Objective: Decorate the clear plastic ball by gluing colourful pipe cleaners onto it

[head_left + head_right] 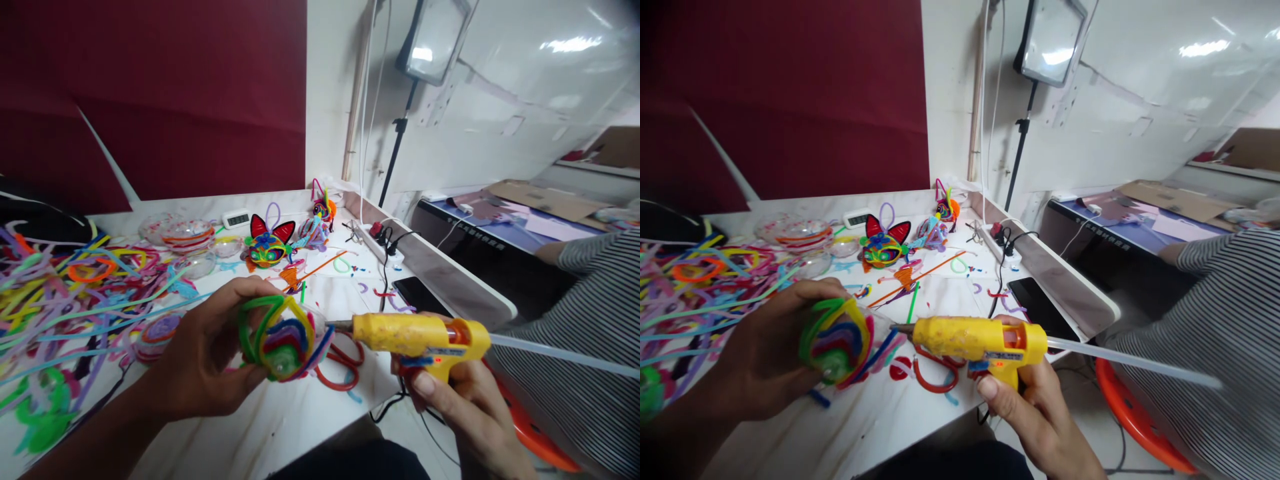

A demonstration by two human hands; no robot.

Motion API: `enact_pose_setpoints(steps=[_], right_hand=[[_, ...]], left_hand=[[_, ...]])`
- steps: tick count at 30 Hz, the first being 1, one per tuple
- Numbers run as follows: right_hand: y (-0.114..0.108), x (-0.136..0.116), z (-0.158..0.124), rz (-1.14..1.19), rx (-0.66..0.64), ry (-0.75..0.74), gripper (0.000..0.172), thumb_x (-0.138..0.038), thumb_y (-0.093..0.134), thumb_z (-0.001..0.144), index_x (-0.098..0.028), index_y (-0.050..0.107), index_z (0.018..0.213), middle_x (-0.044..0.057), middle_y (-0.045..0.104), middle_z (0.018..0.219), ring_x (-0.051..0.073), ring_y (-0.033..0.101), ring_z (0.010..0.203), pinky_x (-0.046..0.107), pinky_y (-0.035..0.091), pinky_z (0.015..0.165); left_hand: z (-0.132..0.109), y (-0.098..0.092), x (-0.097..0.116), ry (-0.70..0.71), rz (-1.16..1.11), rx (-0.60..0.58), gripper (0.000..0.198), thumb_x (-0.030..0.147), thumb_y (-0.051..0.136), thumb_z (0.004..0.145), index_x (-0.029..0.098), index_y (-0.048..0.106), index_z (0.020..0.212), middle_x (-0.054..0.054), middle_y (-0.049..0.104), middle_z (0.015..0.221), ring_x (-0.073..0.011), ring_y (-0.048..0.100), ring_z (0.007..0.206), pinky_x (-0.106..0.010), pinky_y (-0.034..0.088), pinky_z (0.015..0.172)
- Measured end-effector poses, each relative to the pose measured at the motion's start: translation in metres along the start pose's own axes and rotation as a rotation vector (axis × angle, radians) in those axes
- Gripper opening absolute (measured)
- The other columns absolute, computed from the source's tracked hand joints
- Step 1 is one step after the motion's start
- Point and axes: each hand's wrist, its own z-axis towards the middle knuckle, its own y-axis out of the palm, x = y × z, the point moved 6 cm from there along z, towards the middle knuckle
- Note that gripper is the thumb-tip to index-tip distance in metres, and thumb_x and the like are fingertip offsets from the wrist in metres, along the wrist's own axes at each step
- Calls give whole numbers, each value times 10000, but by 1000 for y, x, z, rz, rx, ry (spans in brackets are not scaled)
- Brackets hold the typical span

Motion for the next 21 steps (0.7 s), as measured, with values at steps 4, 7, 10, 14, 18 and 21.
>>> enact_pose_setpoints(steps=[4, 7, 10, 14, 18, 21], right_hand=[[-1, 0, 0, -24, 8, -26, 381, -501, 720, 825, -180, 698, 1027, 95, 701, 968, 237, 634, 860, 290, 533, 676], [0, -2, 1, -26, 2, -32, 374, -495, 709, 835, -180, 697, 1036, 92, 699, 960, 241, 635, 873, 297, 541, 703], [2, -4, 2, -26, -24, -43, 371, -490, 700, 844, -185, 691, 1055, 92, 695, 950, 251, 637, 892, 309, 546, 722], [1, -3, 1, -8, -5, -24, 365, -481, 722, 828, -194, 685, 1050, 97, 704, 1035, 263, 634, 957, 313, 546, 757], [0, -3, -2, -9, 22, 1, 407, -508, 723, 824, -198, 678, 1084, 95, 711, 1068, 262, 641, 946, 297, 536, 710], [0, -2, -3, -16, 27, 1, 489, -508, 728, 825, -217, 619, 1203, 85, 712, 1098, 246, 648, 909, 276, 522, 662]], left_hand=[[0, 0, 2, 14, 9, 1, 514, 134, 791, 635, 291, 675, 1110, 9, 648, 912, -102, 638, 688, -150, 542, 603], [0, 1, 1, 6, -11, -5, 530, 118, 787, 637, 293, 675, 1124, 7, 649, 917, -104, 633, 682, -154, 537, 589], [1, 1, 0, -4, -38, -5, 514, 133, 798, 633, 287, 684, 1110, 3, 650, 901, -111, 631, 675, -163, 535, 583], [1, 0, 0, -9, -24, 13, 518, 137, 805, 620, 290, 693, 1102, 1, 647, 902, -108, 634, 673, -156, 534, 583], [0, 1, -2, -22, -56, -8, 541, 133, 799, 631, 303, 686, 1131, 2, 665, 918, -110, 645, 691, -157, 543, 600], [-1, 1, -2, -23, -74, -11, 553, 117, 797, 629, 306, 685, 1136, 10, 671, 942, -100, 648, 711, -142, 541, 621]])
